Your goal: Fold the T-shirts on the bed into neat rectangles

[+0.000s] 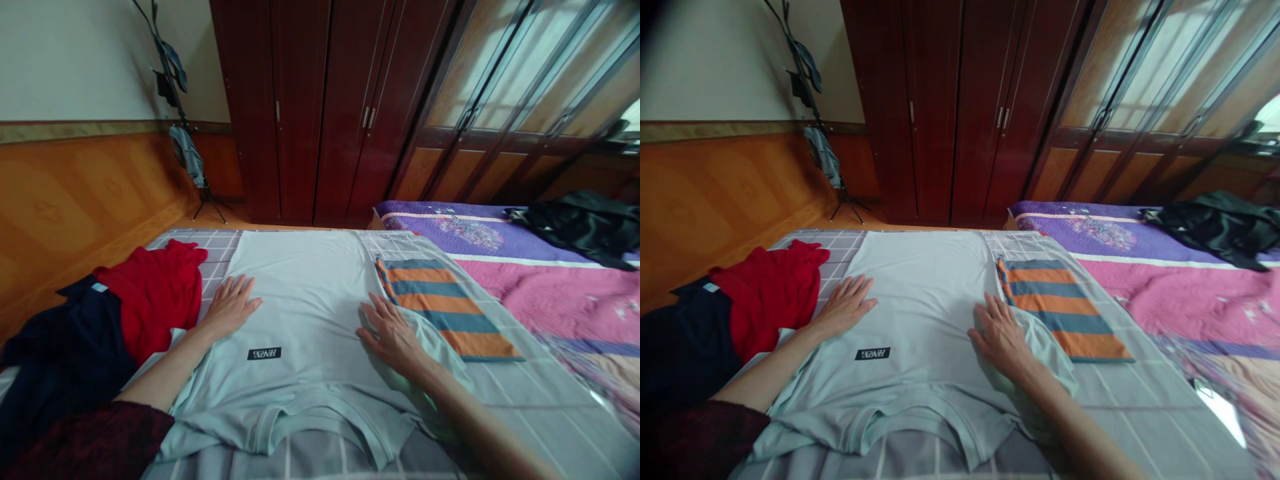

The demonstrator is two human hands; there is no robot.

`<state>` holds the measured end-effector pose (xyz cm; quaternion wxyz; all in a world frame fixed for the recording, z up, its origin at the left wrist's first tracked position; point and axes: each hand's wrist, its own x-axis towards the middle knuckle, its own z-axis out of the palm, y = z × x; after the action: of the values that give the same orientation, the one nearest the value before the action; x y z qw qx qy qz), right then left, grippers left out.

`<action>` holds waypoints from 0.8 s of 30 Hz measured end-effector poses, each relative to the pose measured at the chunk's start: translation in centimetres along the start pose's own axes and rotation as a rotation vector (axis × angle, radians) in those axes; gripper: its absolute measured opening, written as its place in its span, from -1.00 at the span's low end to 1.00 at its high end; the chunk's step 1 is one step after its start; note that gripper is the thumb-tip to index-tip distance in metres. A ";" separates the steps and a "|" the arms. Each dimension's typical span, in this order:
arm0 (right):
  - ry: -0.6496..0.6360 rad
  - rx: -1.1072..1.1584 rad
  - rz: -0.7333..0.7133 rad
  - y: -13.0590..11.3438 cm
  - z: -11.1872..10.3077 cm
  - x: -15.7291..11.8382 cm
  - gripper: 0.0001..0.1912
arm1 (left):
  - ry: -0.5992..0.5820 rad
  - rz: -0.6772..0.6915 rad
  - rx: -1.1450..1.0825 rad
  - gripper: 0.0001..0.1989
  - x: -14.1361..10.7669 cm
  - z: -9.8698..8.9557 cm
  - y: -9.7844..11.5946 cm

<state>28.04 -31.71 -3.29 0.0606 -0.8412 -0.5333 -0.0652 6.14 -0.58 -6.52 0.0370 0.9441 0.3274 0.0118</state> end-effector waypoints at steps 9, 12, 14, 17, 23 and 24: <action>0.230 0.106 0.593 8.6 -0.7 -11.5 -0.47 | -0.178 0.452 -0.005 -0.36 -1.4 -5.9 6.9; 0.188 0.099 0.618 8.2 -0.6 -11.3 -0.54 | -0.294 0.689 -0.024 -0.39 -0.8 -7.8 12.3; 0.178 0.118 0.640 7.6 -1.2 -10.4 -0.62 | -0.351 0.804 -0.038 -0.40 0.2 -8.2 15.9; 0.162 0.214 0.712 7.0 -2.4 -9.3 -0.68 | -0.345 0.860 -0.071 -0.43 2.3 -7.5 20.6; 0.119 0.192 0.743 8.2 -3.3 -8.6 -0.69 | -0.149 0.802 -0.183 -0.49 4.4 -3.2 25.7; 0.120 0.184 0.735 8.8 -3.3 -8.4 -0.69 | -0.118 0.785 -0.199 -0.48 4.3 -2.4 25.9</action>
<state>32.28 -43.45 -1.77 0.1862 -0.9621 -0.1952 -0.0404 25.39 -18.05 -2.15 0.1396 0.9882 -0.0630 0.0025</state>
